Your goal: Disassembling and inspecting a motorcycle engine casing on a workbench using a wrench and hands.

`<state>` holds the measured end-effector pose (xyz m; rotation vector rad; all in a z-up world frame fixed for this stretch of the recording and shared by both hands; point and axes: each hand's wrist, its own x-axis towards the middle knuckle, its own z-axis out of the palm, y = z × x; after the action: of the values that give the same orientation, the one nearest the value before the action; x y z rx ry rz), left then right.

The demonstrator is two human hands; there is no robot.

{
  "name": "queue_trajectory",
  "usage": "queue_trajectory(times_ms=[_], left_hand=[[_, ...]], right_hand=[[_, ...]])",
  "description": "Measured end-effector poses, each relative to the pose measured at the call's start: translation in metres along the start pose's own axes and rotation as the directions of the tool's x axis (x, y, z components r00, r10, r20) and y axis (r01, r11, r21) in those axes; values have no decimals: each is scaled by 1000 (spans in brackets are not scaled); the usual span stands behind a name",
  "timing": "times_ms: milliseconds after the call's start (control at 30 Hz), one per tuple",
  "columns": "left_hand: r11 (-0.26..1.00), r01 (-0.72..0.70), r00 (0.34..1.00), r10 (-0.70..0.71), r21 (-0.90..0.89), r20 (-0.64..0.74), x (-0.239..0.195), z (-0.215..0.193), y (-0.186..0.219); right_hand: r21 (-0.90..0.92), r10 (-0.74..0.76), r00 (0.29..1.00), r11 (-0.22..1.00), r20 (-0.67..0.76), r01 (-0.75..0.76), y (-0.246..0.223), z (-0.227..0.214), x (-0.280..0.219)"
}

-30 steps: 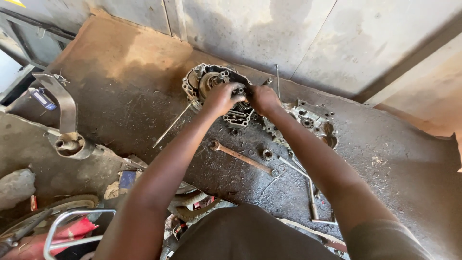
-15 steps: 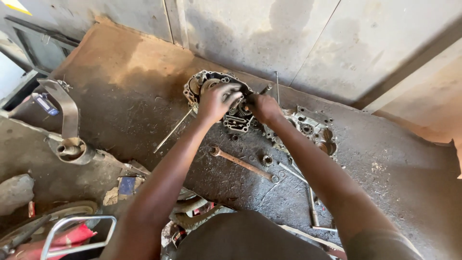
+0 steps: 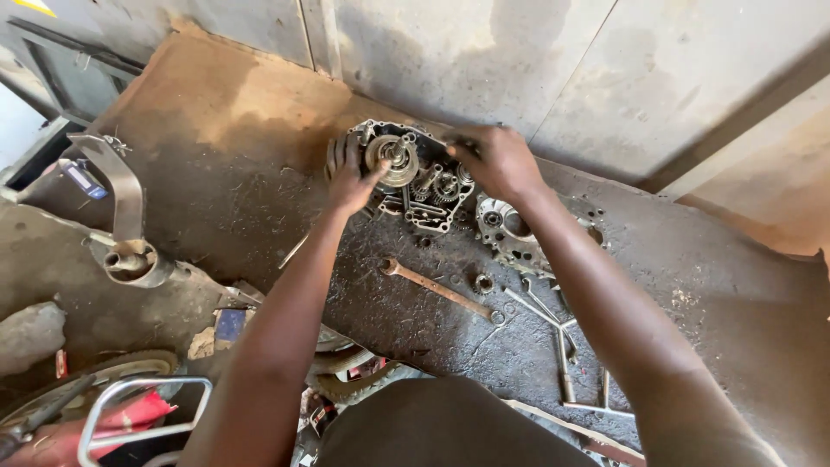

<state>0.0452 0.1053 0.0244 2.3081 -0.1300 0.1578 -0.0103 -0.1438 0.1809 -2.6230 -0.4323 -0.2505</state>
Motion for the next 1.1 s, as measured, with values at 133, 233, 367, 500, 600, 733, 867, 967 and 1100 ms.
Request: queue_trajectory(times_ms=[133, 233, 367, 500, 600, 733, 867, 967, 1100], left_hand=[[996, -60, 998, 60, 58, 11, -4, -10, 5], [998, -7, 999, 3, 65, 49, -7, -18, 10], [991, 22, 994, -36, 130, 107, -1, -10, -1], [996, -14, 998, 9, 87, 59, 4, -2, 2], [996, -18, 997, 11, 86, 81, -6, -10, 5], [991, 7, 996, -19, 130, 91, -9, -7, 10], [985, 141, 985, -150, 103, 83, -42, -5, 50], [975, 189, 980, -194, 113, 33, -50, 19, 44], [980, 174, 983, -178, 91, 34, -42, 29, 30]], right_hand=[[-244, -234, 966, 936, 110, 255, -26, 28, 50], [-480, -175, 946, 827, 272, 291, -15, 66, 79], [-531, -245, 904, 743, 350, 407, 8, 93, 90], [-515, -281, 912, 758, 298, 401, 30, 106, 91], [-512, -276, 920, 768, 279, 386, 25, 105, 88], [-506, -286, 923, 774, 258, 381, 39, 120, 91], [-520, -213, 950, 798, 227, 303, 32, 120, 89], [-533, -209, 954, 794, 213, 293, 27, 124, 90], [-532, -209, 955, 795, 210, 291, 28, 121, 87]])
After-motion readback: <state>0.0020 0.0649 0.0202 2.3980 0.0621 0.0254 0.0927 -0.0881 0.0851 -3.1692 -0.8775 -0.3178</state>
